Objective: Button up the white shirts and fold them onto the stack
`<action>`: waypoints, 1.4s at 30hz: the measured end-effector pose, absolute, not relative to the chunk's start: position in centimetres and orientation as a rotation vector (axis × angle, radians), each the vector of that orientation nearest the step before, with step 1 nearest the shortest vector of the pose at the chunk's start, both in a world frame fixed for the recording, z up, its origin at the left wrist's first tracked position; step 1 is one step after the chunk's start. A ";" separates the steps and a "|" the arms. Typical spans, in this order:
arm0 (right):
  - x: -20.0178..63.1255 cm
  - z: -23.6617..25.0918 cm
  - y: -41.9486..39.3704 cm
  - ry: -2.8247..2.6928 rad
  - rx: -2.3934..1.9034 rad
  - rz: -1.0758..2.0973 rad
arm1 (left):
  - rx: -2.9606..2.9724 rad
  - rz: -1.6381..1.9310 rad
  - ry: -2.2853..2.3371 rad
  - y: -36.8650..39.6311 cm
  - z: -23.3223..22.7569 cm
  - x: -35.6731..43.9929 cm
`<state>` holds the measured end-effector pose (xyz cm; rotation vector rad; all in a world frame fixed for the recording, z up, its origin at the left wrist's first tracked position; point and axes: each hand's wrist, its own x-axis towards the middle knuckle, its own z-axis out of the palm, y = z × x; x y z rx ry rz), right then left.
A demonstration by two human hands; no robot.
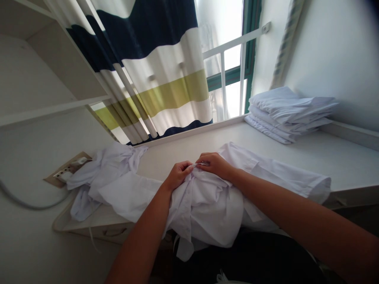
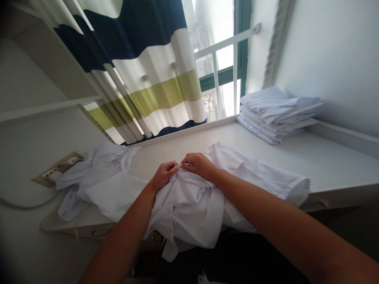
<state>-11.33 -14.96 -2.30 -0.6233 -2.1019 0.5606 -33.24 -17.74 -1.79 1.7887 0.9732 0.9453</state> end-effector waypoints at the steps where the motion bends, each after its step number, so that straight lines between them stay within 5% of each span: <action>1: -11.3 -2.3 -15.0 -2.103 -0.622 0.563 | 1.804 0.946 0.979 -17.7 -1.8 -33.3; 42: -11.7 -3.3 -14.0 -2.085 -0.742 0.669 | 1.843 0.937 1.104 -16.9 -2.6 -33.1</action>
